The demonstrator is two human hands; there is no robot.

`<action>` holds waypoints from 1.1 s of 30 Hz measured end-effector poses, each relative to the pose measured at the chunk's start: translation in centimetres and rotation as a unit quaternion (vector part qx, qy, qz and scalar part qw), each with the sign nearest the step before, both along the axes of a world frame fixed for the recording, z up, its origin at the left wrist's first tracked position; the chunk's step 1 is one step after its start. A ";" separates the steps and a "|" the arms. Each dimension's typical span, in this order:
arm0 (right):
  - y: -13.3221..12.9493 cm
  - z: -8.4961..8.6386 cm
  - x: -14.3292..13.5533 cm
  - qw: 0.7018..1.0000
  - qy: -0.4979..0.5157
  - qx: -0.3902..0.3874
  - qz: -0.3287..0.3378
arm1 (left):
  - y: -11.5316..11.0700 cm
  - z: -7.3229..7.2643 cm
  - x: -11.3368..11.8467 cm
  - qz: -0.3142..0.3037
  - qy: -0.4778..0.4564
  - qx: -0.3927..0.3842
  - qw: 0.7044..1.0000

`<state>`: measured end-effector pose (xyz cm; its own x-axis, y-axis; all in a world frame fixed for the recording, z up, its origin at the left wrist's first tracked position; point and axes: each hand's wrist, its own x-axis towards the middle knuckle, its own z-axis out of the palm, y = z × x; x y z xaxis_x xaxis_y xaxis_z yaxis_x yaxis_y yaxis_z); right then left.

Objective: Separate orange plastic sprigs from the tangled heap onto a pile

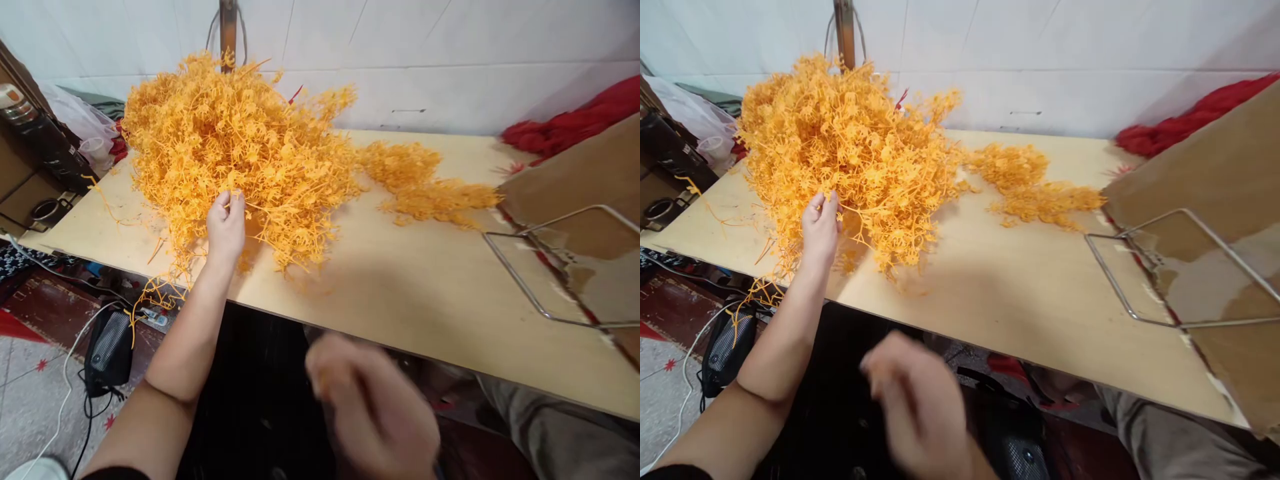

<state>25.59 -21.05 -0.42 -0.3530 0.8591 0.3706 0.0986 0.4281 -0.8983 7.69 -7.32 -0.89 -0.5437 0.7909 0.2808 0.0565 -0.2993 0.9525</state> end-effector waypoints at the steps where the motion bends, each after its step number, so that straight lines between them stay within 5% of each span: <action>1: 1.1 -0.1 0.1 0.999 0.037 -0.035 -0.016 | -0.6 0.3 0.2 -0.023 0.004 0.001 1.000; 6: 6.2 -0.3 -0.6 0.957 0.193 -0.216 -0.019 | -3.4 0.8 1.2 -0.091 0.048 -0.008 0.995; 14: 9.9 -0.2 -2.4 0.985 -0.007 -0.103 -0.138 | -4.5 0.4 1.6 -0.150 0.080 0.008 0.985; 18: 10.9 -0.5 -2.5 0.986 -0.022 -0.087 -0.143 | -4.7 0.2 1.4 -0.161 0.088 0.011 0.983; 28: 6.8 -0.7 -2.6 0.983 -0.103 0.142 -0.049 | -3.2 -1.2 0.8 -0.057 0.169 -0.005 0.984; 33: 3.2 -0.1 -1.8 0.982 -0.085 0.129 0.106 | -1.4 -0.9 -1.3 0.066 0.036 -0.044 0.996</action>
<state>23.81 -17.88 -0.48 -0.5894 0.6450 0.4865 0.1216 0.6661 -0.7358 6.42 -8.69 -1.83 -0.6260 0.7366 0.2560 0.1587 -0.2011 0.9666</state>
